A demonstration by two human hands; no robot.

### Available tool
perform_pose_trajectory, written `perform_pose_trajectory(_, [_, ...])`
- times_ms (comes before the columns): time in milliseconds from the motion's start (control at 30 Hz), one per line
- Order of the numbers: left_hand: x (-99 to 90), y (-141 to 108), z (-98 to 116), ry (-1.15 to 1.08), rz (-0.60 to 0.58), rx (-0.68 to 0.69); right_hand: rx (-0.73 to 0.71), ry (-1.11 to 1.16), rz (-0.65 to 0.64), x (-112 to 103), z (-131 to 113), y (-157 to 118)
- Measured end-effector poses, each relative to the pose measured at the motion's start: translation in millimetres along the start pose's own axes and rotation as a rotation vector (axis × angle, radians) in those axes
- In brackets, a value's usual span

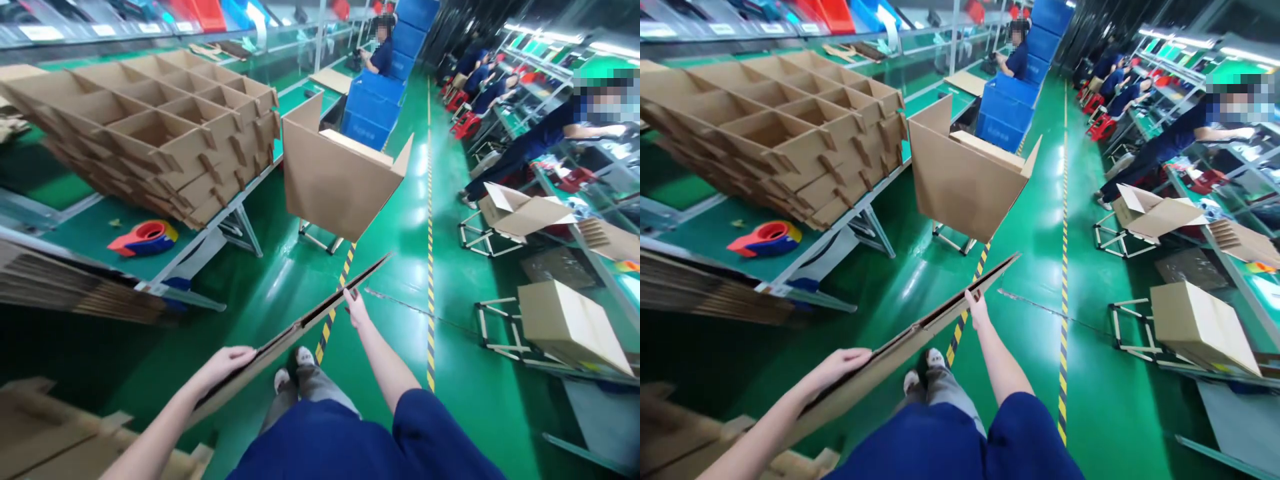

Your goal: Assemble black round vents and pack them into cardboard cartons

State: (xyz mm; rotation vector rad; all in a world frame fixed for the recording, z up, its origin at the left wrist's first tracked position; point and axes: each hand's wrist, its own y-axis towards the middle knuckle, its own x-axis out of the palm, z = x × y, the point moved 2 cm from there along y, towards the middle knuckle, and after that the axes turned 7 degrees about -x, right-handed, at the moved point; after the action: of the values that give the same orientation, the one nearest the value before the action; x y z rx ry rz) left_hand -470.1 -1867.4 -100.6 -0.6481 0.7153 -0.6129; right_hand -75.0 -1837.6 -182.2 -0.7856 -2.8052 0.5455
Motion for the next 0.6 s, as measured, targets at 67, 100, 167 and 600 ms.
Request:
perform_pose_trajectory(67, [-2.4,-1,8,0.104,0.111,0.024,0.058,-0.022,0.032,-26,-5,-6])
perform_pose_trajectory(100, [-1.2,-2,7,0.181,0.182,0.035,0.084,-0.034,0.041,-38,-5,-8])
perform_pose_trajectory(167, [4.7,-8,-5,0.364,0.284,0.039,0.126,-0.072,0.074,-54,-2,-10])
perform_pose_trajectory(600, [-69.6,-130,-108,0.6,0.492,-0.725,0.019,-0.34,-0.197,1,-43,27])
